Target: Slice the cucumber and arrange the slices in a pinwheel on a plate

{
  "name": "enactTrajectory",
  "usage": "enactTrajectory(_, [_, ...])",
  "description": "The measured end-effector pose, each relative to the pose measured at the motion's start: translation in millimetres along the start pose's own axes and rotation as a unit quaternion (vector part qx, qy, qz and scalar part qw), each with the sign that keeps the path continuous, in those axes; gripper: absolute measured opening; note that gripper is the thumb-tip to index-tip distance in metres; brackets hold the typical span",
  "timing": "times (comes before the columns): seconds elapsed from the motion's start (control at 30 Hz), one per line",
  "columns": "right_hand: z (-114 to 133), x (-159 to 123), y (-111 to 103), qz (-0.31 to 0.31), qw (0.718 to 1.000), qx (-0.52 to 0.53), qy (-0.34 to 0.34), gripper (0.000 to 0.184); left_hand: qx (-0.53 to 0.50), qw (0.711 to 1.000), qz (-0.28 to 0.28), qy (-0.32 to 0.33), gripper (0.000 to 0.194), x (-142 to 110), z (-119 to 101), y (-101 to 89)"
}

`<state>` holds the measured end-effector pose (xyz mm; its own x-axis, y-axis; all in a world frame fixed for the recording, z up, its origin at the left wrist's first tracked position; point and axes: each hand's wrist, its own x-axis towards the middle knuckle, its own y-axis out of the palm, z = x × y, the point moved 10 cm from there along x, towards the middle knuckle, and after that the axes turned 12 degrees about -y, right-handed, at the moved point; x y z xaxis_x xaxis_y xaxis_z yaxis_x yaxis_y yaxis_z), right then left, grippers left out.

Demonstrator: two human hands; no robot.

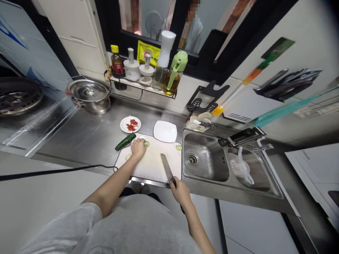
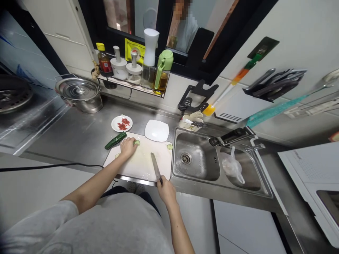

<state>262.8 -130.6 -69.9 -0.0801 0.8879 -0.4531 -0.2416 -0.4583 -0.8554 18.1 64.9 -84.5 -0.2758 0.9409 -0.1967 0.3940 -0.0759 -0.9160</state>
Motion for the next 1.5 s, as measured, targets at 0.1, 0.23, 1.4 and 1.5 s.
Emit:
enactTrajectory(0.1, [-1.5,-2.3,-0.9,-0.002,1.000,0.003,0.003,0.029,-0.005,1.000,0.009,0.006,0.025,0.4,-2.2,1.5])
enactTrajectory(0.23, [-3.3,-3.0,-2.0,0.005,1.000,0.008,0.010,0.030,-0.013,1.000,0.023,0.013,0.021,-1.4,-7.8,1.5])
enactTrajectory(1.4, [65.4,5.4,-5.4,0.076,0.987,-0.057,-0.127,0.027,-0.003,0.995,0.101,-0.002,0.026,-46.6,48.5,7.1])
enactTrajectory(1.5, [68.5,7.7,-1.6,0.084,0.986,-0.061,-0.127,0.026,-0.006,0.995,0.103,-0.003,0.026,-46.6,48.5,7.2])
